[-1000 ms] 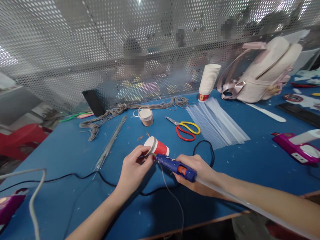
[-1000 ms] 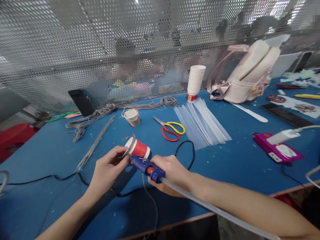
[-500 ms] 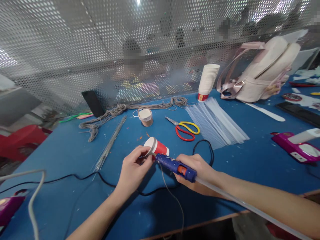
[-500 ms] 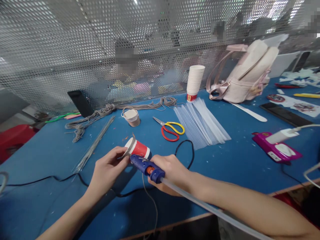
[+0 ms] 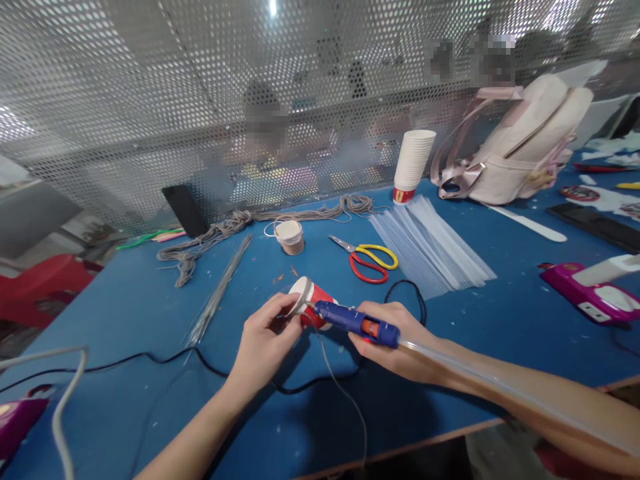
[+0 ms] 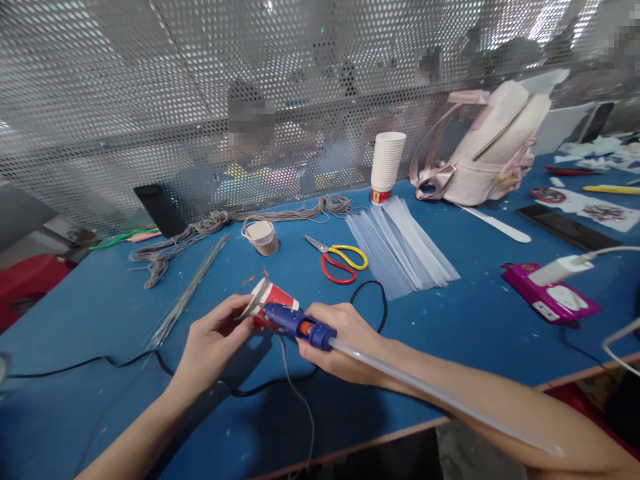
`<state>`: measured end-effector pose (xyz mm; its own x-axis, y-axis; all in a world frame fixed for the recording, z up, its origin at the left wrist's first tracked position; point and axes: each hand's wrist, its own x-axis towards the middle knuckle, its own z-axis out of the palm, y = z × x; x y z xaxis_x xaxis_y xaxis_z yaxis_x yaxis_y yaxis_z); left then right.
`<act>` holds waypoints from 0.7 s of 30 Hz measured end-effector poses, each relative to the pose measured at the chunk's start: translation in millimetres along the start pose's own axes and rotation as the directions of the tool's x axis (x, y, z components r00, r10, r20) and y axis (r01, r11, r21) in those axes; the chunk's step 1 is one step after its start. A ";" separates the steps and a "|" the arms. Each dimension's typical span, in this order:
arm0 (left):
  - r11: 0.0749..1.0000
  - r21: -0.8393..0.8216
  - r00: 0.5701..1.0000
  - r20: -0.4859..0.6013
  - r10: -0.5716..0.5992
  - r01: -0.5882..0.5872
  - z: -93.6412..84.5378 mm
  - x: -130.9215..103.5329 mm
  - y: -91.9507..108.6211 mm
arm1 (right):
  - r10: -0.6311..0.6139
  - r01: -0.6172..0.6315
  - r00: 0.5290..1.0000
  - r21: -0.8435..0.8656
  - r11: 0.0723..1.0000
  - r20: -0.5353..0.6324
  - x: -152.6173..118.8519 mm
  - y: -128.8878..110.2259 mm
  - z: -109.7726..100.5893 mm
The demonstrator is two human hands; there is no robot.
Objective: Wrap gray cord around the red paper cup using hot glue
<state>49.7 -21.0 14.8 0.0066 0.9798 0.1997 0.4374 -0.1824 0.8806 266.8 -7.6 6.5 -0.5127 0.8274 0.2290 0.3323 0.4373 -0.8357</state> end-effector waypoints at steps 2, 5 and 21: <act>1.000 -0.004 1.000 0.000 -0.005 0.005 0.0 0.9 1.5 | 0.008 -0.008 1.000 0.000 1.000 -0.016 1.2 -1.5 -1.6; 1.000 -0.017 1.000 -0.001 -0.007 0.007 -0.4 2.0 3.4 | 0.022 -0.022 0.999 -0.005 1.000 -0.030 2.8 -3.2 -3.2; 1.000 0.024 1.000 0.005 0.013 -0.013 -1.6 2.0 1.4 | 0.086 -0.086 0.996 0.019 0.996 -0.005 3.0 -8.0 -5.3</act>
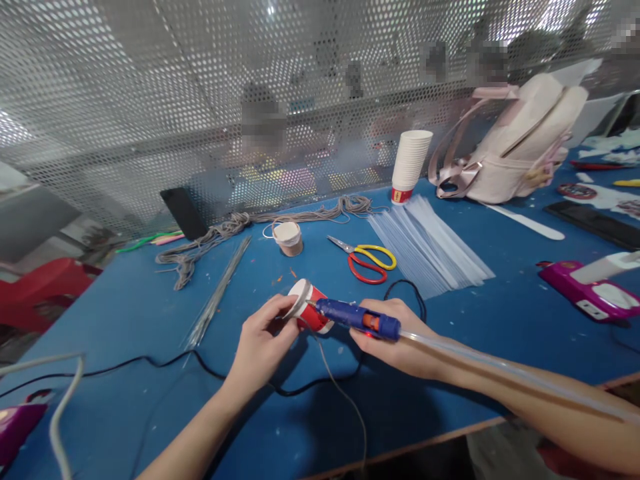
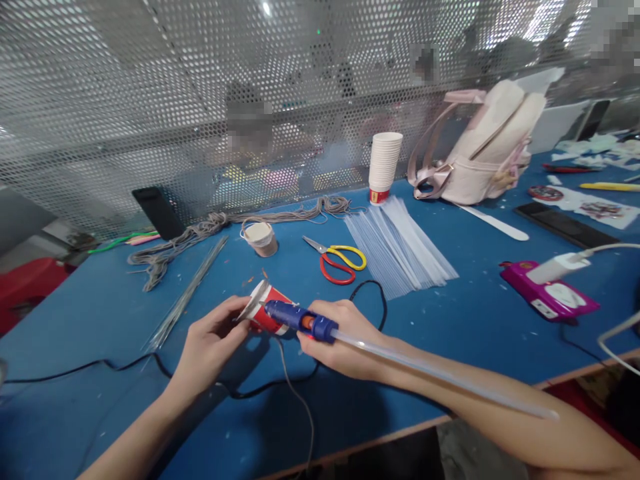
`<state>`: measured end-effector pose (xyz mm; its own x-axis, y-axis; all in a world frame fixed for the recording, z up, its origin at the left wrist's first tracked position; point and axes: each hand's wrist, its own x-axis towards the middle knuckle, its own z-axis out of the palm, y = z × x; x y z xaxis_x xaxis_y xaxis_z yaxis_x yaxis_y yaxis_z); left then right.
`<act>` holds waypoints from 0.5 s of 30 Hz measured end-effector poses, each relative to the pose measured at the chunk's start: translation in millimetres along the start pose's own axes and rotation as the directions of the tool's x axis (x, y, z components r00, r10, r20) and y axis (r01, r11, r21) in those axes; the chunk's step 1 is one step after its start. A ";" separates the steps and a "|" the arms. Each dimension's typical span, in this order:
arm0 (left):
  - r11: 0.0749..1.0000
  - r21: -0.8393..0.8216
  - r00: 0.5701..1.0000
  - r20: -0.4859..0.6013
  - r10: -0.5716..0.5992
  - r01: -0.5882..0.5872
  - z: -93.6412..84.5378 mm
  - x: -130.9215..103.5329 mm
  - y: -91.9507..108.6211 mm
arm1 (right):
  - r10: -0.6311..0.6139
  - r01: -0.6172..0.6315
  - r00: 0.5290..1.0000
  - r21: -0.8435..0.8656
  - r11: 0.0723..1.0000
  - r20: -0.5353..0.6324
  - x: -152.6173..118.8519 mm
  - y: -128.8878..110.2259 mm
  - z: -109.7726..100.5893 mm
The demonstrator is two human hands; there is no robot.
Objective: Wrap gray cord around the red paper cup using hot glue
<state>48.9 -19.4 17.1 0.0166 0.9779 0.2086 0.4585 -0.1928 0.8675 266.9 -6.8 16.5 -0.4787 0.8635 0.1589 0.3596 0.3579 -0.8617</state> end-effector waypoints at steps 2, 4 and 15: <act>1.000 0.006 1.000 -0.004 0.002 -0.002 0.0 0.0 -0.2 | -0.015 0.015 1.000 -0.009 1.000 0.025 -1.6 2.3 2.2; 1.000 0.010 1.000 -0.006 0.007 -0.007 -0.1 0.0 -0.3 | -0.039 0.039 0.999 -0.011 0.999 0.033 -2.6 4.4 3.4; 1.000 -0.003 0.999 -0.011 0.031 -0.031 -1.3 0.7 3.8 | 0.000 0.002 0.999 0.059 0.998 -0.037 1.8 -2.3 -4.1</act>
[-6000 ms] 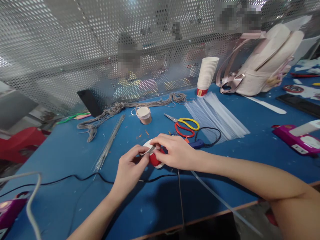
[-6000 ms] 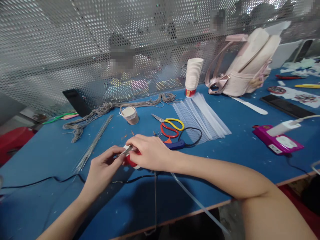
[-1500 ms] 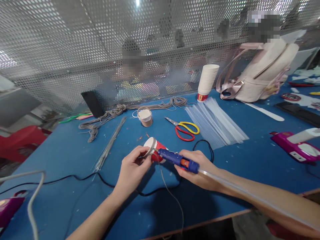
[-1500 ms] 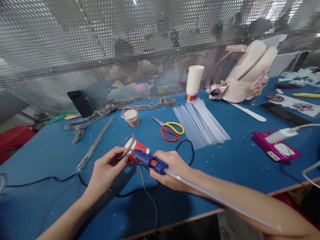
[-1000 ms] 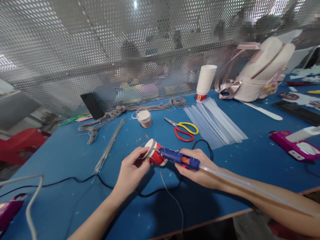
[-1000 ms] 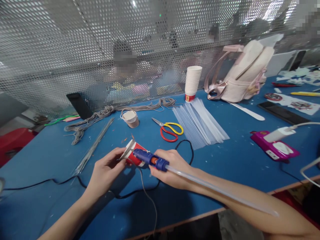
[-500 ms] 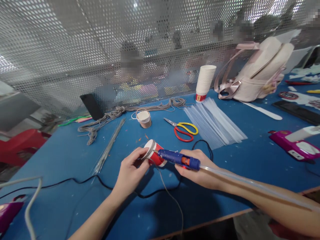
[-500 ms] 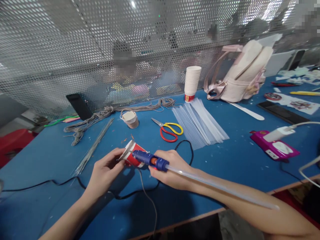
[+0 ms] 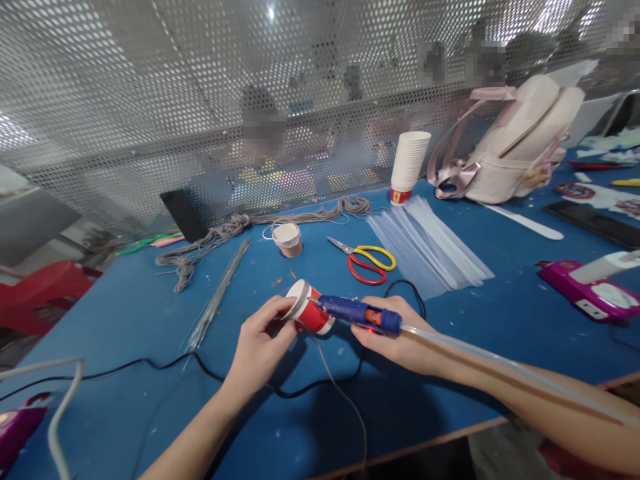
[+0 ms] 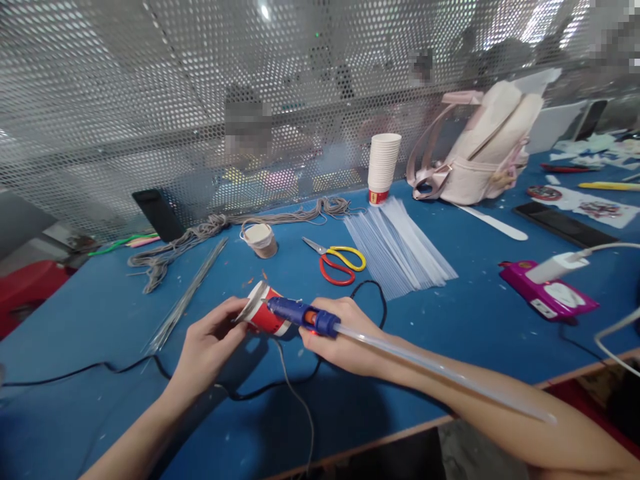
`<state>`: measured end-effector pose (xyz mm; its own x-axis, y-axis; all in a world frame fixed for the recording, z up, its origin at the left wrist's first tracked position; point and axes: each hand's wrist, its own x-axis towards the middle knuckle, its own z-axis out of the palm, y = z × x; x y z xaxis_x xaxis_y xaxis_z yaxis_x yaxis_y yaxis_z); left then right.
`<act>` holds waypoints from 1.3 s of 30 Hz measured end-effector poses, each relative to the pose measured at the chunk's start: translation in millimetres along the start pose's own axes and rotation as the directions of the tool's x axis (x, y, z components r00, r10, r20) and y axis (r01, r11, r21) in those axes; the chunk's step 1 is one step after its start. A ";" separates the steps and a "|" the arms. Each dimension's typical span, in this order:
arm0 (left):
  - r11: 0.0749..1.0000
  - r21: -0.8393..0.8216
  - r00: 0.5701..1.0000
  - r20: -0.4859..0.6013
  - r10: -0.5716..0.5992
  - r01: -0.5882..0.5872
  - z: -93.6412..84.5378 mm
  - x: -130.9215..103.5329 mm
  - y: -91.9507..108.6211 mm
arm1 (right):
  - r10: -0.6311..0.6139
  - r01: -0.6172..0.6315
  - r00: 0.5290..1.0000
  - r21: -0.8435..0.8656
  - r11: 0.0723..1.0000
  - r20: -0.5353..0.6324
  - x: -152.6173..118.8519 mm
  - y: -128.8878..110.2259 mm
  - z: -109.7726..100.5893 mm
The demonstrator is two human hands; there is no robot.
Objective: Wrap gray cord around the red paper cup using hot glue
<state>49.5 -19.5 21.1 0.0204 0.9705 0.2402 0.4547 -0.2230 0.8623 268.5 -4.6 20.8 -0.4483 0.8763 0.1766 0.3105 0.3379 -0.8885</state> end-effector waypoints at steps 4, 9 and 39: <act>1.000 0.009 1.000 -0.002 0.019 -0.019 -0.2 -0.4 -3.5 | -0.007 0.007 1.000 -0.014 1.000 0.021 -0.6 1.2 1.1; 1.000 0.021 1.000 0.007 -0.001 0.001 -1.1 -1.0 -2.0 | -0.002 0.002 1.000 0.016 1.000 -0.011 0.2 3.3 1.2; 0.989 0.133 0.990 -0.120 0.080 -0.063 -6.6 0.6 -7.4 | 0.076 0.187 0.955 -0.781 0.596 0.286 23.4 45.5 -27.2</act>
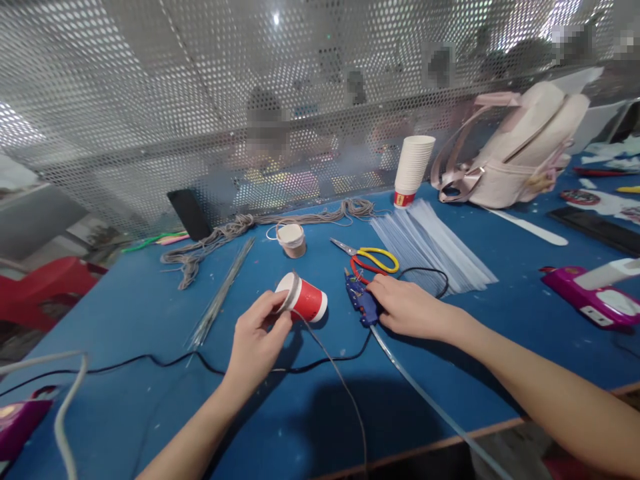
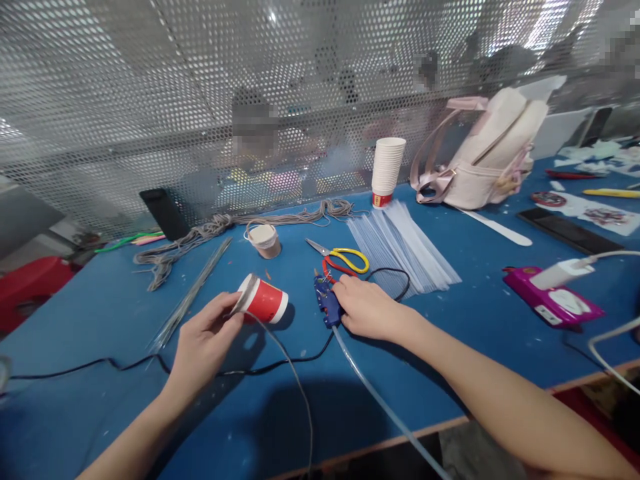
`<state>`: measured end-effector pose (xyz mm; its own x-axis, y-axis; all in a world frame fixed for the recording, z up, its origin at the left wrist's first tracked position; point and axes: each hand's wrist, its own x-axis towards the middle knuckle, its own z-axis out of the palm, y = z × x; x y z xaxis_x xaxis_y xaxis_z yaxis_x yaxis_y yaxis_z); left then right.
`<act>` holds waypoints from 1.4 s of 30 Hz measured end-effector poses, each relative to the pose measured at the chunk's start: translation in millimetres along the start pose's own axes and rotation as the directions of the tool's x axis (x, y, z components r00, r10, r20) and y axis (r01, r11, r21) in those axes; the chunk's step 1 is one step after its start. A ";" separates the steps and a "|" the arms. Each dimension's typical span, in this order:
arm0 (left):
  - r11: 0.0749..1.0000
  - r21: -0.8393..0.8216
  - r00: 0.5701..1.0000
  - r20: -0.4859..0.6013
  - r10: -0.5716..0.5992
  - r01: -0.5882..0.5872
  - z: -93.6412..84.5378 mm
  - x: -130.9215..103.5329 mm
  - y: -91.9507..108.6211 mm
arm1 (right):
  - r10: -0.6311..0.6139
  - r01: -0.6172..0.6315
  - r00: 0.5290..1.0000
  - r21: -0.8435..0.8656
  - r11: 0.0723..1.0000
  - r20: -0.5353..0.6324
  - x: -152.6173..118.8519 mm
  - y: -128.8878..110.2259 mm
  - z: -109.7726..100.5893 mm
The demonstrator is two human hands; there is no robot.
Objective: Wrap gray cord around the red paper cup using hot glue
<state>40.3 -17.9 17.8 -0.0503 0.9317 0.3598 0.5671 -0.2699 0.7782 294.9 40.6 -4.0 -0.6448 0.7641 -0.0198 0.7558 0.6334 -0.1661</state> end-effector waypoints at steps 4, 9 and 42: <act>0.999 0.044 1.000 -0.001 0.021 -0.021 0.2 -1.4 0.3 | -0.043 0.043 0.996 -0.001 0.999 -0.076 0.3 -1.1 -3.7; 0.992 0.103 0.997 -0.022 0.081 -0.078 3.2 -2.5 1.7 | 0.064 0.102 0.929 0.419 0.902 -0.363 -0.7 -31.6 -13.4; 0.970 -0.174 0.979 0.146 -0.143 0.168 1.9 -1.9 10.9 | 0.084 0.323 0.893 0.760 0.563 -0.442 40.7 -72.1 -4.6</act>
<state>48.1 -22.1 24.7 -0.0103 0.9862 0.1655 0.3992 -0.1477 0.9049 214.8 26.6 11.7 -0.4615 0.7896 0.4044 0.1304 0.5113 -0.8495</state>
